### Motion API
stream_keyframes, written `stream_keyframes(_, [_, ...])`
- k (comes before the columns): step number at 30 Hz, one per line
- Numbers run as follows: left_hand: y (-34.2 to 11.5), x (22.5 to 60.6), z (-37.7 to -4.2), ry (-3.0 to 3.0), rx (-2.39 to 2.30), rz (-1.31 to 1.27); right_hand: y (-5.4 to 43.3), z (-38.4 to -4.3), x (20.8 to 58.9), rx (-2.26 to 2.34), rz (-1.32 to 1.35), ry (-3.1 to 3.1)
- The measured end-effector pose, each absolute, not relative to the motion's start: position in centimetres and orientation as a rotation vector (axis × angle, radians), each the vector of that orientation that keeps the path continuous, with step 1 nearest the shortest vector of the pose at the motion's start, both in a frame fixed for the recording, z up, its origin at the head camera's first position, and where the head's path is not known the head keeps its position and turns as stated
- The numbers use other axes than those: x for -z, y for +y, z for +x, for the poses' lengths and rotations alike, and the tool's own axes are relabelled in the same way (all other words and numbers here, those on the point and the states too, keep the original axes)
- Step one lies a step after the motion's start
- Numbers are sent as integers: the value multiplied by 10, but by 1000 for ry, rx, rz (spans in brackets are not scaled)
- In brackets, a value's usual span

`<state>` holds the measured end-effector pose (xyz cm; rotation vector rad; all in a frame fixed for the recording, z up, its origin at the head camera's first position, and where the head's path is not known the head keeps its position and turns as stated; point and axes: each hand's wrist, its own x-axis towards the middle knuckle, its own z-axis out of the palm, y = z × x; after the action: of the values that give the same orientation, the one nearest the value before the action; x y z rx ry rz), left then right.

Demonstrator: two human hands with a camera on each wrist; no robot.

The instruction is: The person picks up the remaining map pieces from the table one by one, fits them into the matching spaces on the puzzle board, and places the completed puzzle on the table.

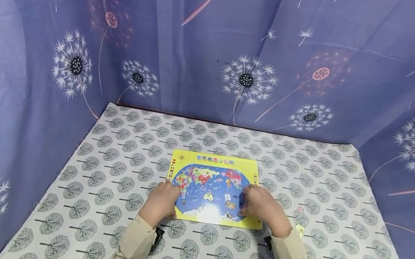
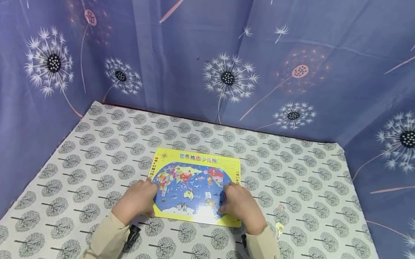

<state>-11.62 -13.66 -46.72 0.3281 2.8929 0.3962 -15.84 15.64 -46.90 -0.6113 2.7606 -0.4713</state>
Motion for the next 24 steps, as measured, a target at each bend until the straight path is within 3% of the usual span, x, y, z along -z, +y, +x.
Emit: stream_keyframes(24, [-138, 469, -117, 2888, -393, 324, 185, -157, 448, 528, -587, 2827])
